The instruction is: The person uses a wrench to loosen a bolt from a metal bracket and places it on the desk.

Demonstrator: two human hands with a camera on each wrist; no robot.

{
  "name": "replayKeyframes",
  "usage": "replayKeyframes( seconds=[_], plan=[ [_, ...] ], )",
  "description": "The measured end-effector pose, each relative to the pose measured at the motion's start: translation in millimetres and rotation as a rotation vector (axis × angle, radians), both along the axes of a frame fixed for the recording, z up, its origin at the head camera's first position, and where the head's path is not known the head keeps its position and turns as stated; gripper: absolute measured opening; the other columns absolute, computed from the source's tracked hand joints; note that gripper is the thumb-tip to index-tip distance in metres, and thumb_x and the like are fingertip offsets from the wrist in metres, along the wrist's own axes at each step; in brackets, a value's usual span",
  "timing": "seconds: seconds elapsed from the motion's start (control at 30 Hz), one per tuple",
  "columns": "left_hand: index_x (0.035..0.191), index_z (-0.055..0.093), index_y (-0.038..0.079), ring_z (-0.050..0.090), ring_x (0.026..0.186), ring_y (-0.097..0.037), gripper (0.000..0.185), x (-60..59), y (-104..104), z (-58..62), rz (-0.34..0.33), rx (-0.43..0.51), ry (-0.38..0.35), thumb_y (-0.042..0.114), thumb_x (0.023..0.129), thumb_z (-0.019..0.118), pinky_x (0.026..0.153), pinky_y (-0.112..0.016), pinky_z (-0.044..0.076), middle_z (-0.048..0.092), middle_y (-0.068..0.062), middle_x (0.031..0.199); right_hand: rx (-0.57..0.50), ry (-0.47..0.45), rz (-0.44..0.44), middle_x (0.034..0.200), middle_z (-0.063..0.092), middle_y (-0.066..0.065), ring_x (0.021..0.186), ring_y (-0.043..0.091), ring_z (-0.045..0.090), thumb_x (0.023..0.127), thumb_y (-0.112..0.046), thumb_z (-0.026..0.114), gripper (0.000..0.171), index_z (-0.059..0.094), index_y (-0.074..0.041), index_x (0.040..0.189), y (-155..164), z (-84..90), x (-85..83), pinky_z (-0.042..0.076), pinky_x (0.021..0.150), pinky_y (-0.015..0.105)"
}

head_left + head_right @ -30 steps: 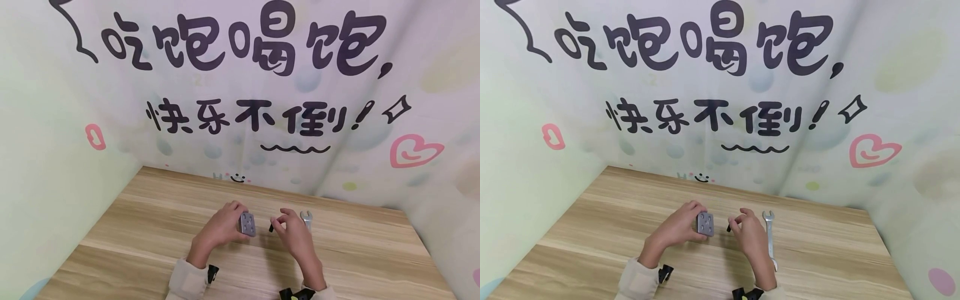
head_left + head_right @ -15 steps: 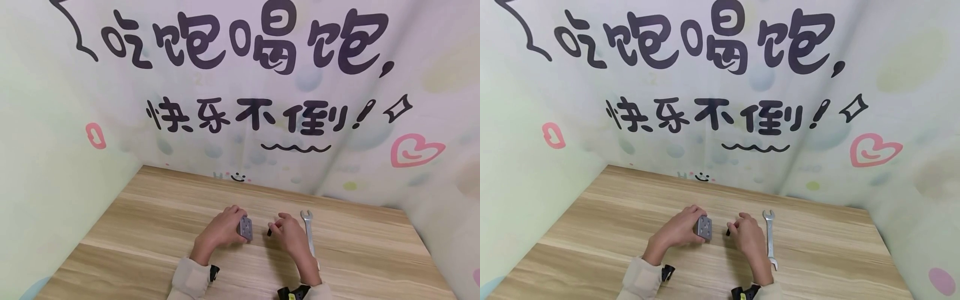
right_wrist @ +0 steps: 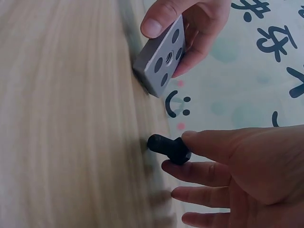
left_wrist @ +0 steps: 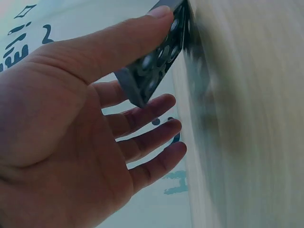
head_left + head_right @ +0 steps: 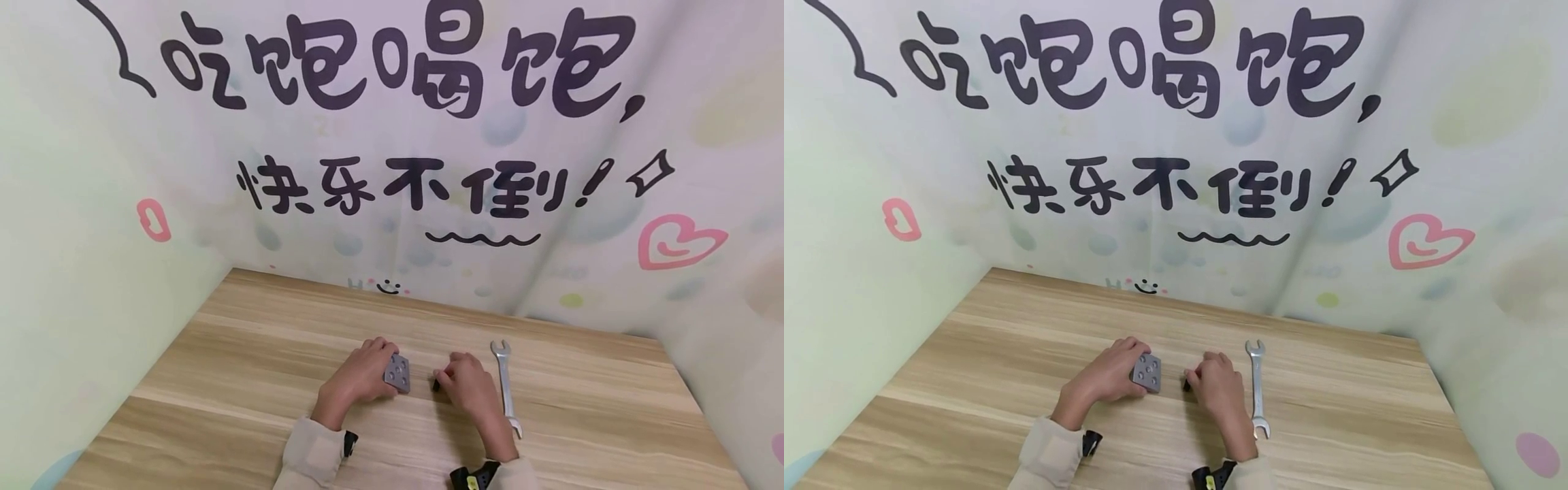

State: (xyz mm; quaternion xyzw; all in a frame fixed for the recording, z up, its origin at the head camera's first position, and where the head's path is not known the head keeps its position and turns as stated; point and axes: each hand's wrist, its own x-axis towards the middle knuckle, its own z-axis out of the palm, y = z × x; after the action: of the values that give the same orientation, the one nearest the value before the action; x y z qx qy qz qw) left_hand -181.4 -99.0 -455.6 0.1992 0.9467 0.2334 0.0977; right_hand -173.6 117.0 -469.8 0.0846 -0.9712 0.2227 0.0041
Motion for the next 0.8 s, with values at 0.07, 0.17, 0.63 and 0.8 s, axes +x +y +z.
replayKeyframes(
  seconds=[0.07, 0.17, 0.63, 0.8],
  plan=[
    [0.132, 0.054, 0.006, 0.048, 0.113, -0.026, 0.063, 0.1, 0, -1.5, 0.008, -0.009, -0.01, 0.022, 0.079, 0.084, 0.096, -0.047, 0.042, 0.053, -0.011, 0.127, 0.003, 0.001, 0.003, 0.128, 0.063, 0.023, 0.123, 0.045, 0.054, 0.094, -0.022, 0.067, 0.026, 0.075, -0.006, 0.075, 0, -1.9, 0.6, 0.05, 0.088, 0.055],
    [0.134, 0.054, 0.006, 0.047, 0.117, -0.028, 0.064, 0.1, 0, -3.3, 0.019, -0.018, -0.014, 0.022, 0.079, 0.084, 0.097, -0.047, 0.041, 0.052, -0.011, 0.129, 0.015, 0.016, -0.012, 0.127, 0.063, 0.023, 0.123, 0.047, 0.053, 0.094, -0.022, 0.067, 0.027, 0.074, -0.007, 0.073, -1, -5.2, 0.4, 0.05, 0.09, 0.057],
    [0.134, 0.055, 0.003, 0.043, 0.127, -0.029, 0.061, -3.3, 0, -9.1, 0.026, -0.033, -0.031, 0.015, 0.08, 0.081, 0.105, -0.048, 0.039, 0.05, -0.011, 0.135, 0.065, 0.061, -0.143, 0.124, 0.066, 0.017, 0.122, 0.044, 0.052, 0.09, -0.031, 0.073, 0.03, 0.075, -0.01, 0.068, -14, -14.5, -0.9, 0.044, 0.092, 0.064],
    [0.13, 0.057, 0.002, 0.045, 0.123, -0.028, 0.059, -3.5, 0, -9.6, 0.02, -0.013, -0.037, 0.014, 0.078, 0.082, 0.104, -0.048, 0.039, 0.05, -0.011, 0.132, 0.077, 0.062, -0.142, 0.124, 0.066, 0.016, 0.121, 0.044, 0.053, 0.09, -0.032, 0.073, 0.03, 0.075, -0.011, 0.068, -14, -14.6, 0.0, 0.043, 0.091, 0.063]
  ],
)
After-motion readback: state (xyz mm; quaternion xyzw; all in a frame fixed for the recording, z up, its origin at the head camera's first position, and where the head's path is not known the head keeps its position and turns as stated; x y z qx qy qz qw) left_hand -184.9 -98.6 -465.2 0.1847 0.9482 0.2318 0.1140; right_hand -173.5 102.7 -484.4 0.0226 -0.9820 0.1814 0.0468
